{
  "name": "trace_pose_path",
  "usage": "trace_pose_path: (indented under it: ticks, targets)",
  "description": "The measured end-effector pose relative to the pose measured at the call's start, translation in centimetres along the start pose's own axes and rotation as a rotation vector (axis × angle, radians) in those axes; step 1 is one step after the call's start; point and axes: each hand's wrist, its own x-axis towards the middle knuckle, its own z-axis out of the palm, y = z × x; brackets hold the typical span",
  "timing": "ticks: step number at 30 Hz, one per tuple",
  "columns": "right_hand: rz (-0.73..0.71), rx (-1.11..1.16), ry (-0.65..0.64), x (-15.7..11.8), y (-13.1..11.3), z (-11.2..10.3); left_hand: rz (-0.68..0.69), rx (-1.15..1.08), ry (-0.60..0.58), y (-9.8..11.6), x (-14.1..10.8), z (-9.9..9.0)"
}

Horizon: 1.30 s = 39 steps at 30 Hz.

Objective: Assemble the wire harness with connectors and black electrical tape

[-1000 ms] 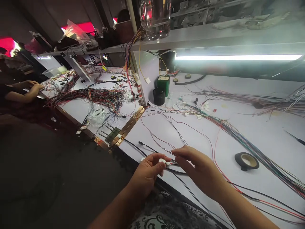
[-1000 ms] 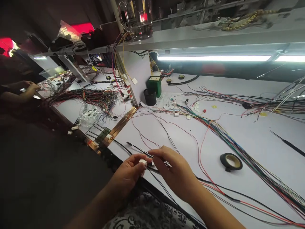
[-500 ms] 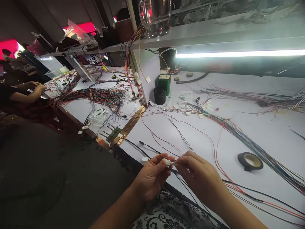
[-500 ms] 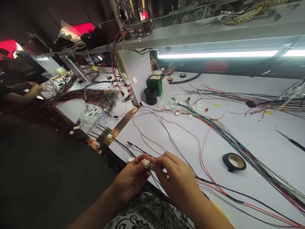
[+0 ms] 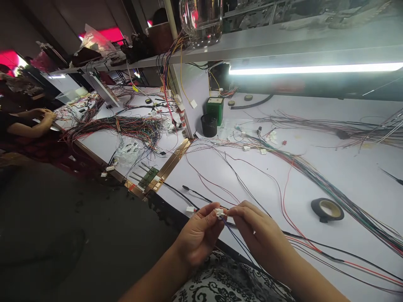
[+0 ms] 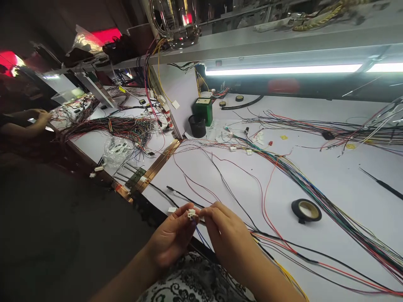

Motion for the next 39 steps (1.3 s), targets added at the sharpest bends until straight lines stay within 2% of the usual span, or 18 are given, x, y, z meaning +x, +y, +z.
trace_pose_path:
  ticks: [3, 6, 10, 17, 22, 24, 31, 35, 39]
  targets:
    - [-0.007, 0.048, -0.027, -0.31, 0.09, -0.11, 0.001, -0.009, 0.011, 0.02, -0.04, -0.02]
    - [-0.049, 0.013, 0.012, -0.41, 0.48, 0.1, 0.001, -0.003, 0.013, -0.01, -0.05, -0.04]
    - [-0.134, -0.11, 0.109, -0.03, 0.75, 0.43, 0.012, 0.023, 0.014, -0.17, -0.02, 0.03]
    - [-0.182, -0.385, 0.14, 0.11, 0.44, 0.32, 0.029, 0.117, -0.015, -0.59, 0.21, -0.39]
    - [-0.255, -0.519, 0.165, 0.01, 0.13, 0.27, 0.298, 0.436, 0.009, -0.88, 0.19, -0.51]
    - [-0.262, -0.5, 0.144, 0.06, 0.11, 0.39, 0.351, 0.503, 0.024, -0.83, 0.11, -0.4]
    - [-0.162, -0.295, 0.117, -0.1, 0.46, 0.5, 0.134, 0.232, 0.01, -0.66, 0.01, -0.25]
    - [-0.124, -0.222, 0.099, -0.39, 0.71, 0.37, 0.122, 0.184, 0.028, -0.75, 0.2, -0.49]
    - [-0.122, -0.177, 0.087, -0.43, 0.96, 0.8, 0.142, 0.244, -0.001, -0.85, 0.25, -0.41]
